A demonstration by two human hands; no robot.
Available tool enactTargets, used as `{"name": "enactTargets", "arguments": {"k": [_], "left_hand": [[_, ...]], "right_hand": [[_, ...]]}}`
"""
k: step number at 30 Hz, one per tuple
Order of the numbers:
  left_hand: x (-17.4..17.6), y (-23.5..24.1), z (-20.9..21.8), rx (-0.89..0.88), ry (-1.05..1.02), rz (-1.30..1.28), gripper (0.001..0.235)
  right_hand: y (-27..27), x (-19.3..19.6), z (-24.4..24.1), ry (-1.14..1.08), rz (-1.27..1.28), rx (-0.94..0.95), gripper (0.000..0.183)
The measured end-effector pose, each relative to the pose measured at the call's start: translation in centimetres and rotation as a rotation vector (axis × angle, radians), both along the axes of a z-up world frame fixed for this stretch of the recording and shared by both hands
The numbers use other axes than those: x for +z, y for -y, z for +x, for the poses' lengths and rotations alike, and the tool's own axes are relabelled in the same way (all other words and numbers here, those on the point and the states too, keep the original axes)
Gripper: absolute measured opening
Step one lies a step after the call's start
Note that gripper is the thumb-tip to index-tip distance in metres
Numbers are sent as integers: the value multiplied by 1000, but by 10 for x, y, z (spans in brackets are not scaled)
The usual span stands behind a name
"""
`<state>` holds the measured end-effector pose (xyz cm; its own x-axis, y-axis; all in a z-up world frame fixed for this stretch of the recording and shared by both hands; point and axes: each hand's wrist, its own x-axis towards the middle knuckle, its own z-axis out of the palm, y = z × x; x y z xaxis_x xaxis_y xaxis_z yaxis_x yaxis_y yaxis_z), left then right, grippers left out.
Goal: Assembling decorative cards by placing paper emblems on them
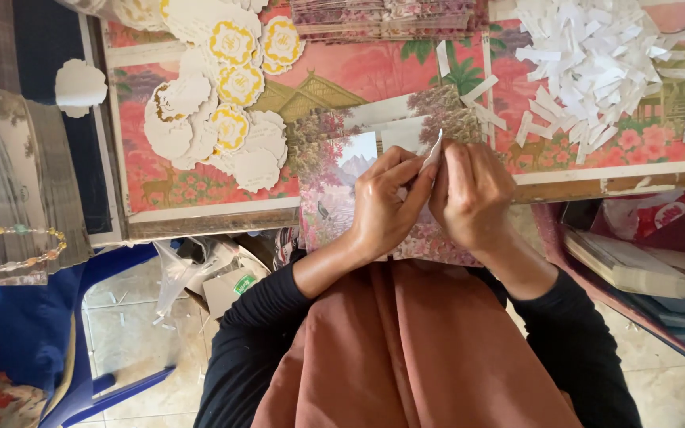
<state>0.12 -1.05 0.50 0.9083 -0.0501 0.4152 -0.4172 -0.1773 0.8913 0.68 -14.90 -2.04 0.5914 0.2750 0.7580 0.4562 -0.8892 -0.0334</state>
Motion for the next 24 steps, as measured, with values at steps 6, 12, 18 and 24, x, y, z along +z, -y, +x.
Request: {"name": "enactTargets", "arguments": {"k": [6,12,18,24], "left_hand": [[0,-8,9,1,-36,-37,22],[7,-13,7,42,-155,7,31],[-11,-29,-3,96,5,104,25],[-37,-66,-29,213,-101,364,19]], "right_hand": [[58,-4,22,-114,-16,-125,9],[22,51,-2,-317,227,82,26],[0,25,-18,-306,188,186,17],[-9,15,-25,-904,850,410,30]]}}
